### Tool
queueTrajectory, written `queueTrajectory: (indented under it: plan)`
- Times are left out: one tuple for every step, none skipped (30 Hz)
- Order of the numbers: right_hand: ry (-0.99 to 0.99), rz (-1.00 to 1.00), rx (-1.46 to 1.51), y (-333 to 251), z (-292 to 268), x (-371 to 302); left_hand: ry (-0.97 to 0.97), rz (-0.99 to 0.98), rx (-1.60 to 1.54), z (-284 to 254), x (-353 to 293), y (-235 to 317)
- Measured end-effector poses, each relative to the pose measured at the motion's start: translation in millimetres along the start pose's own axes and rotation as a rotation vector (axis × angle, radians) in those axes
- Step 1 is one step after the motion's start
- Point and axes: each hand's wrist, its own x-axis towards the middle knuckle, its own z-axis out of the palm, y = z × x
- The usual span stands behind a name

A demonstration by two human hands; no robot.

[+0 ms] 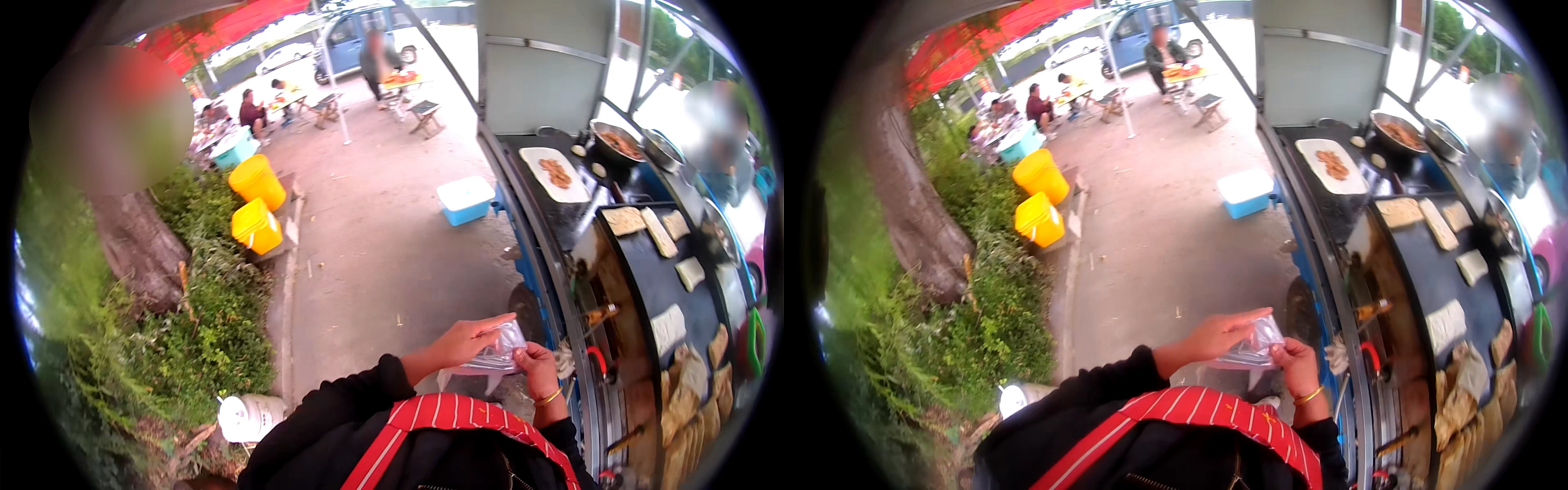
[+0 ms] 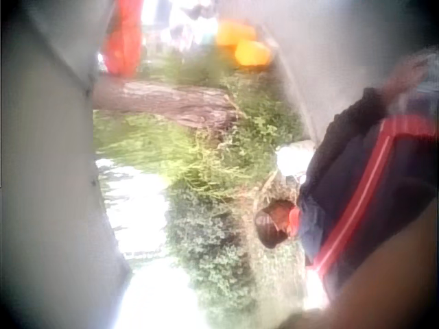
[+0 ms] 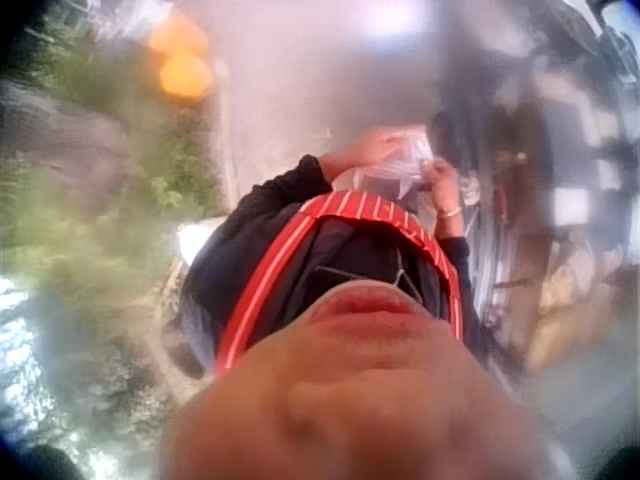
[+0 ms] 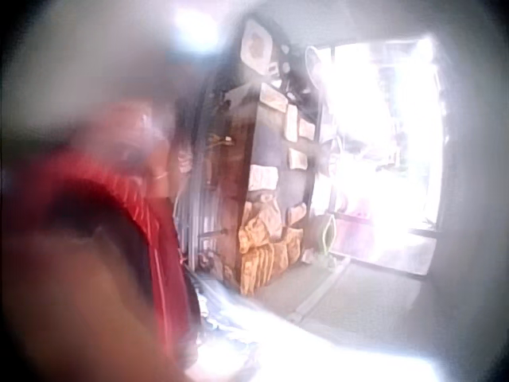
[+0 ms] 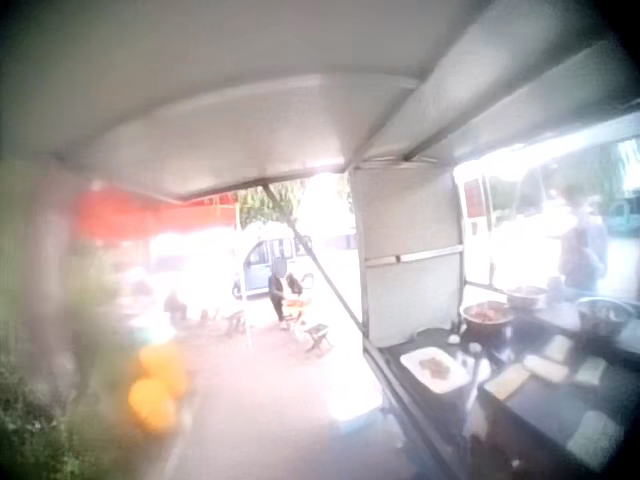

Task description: The person prepares stuffed flatbreads at an outdoor food stall. They roll out dough balls into flat circles, spread a meat filling onto the dough, fold the dough over the filling, and place the parcels onto a hot griddle. The person also flips the cooking flatbreads and hands a finished item to a customer.

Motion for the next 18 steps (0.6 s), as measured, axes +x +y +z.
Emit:
queueTrajectory:
  plan:
    - [-0.037, 0.044, 0.019, -5, -5, 13, 0.035, -0.082, -0.014, -8, 8, 4]
    - [-0.01, -0.014, 0.073, -6, -3, 29, 0.064, -0.159, -0.026, -16, 16, 12]
    - [-0.002, -0.063, 0.061, -6, -6, 45, 0.087, -0.219, -0.04, -22, 29, 16]
    - [0.007, -0.111, 0.05, -5, -9, 57, 0.353, -0.079, 0.062, -20, 41, -8]
    - [0.031, -0.166, 0.029, -4, -16, 70, 0.55, 0.062, 0.333, -23, 53, -8]
    - [0.001, -0.143, 0.161, -5, -25, 80, 0.741, 0.209, 0.604, -28, 65, -7]
    - [0.062, -0.074, 0.178, -8, -33, 92, 0.927, 0.361, 0.874, -32, 77, -6]
    - [0.113, 0.015, 0.197, -11, -34, 97, 0.75, 0.324, 0.67, -25, 84, -7]
    - [0.168, 0.103, 0.216, -13, -33, 103, 0.571, 0.287, 0.466, -14, 94, -8]
    - [0.169, 0.05, 0.296, -15, -14, 111, 0.376, 0.238, 0.263, -6, 99, -11]
    - [0.163, 0.093, 0.36, -17, -4, 115, 0.321, 0.148, 0.178, -4, 103, -14]
    - [0.156, 0.108, 0.421, -23, 6, 122, 0.267, 0.081, 0.1, -8, 110, -16]
    - [0.149, 0.122, 0.485, -25, 12, 128, 0.212, 0.013, 0.026, -13, 115, -19]
    - [0.102, 0.083, 0.456, -28, 5, 138, 0.242, 0.001, -0.005, -17, 124, -23]
    - [0.135, 0.052, 0.591, -31, -1, 145, 0.274, -0.013, -0.035, -23, 131, -30]
    - [0.163, 0.02, 0.726, -35, -6, 149, 0.307, -0.029, -0.066, -31, 137, -37]
    - [0.174, -0.003, 0.873, -40, -4, 156, 0.359, -0.029, -0.064, -47, 139, -43]
    - [0.07, -0.031, 0.952, -45, -20, 159, 0.399, -0.025, -0.074, -62, 143, -51]
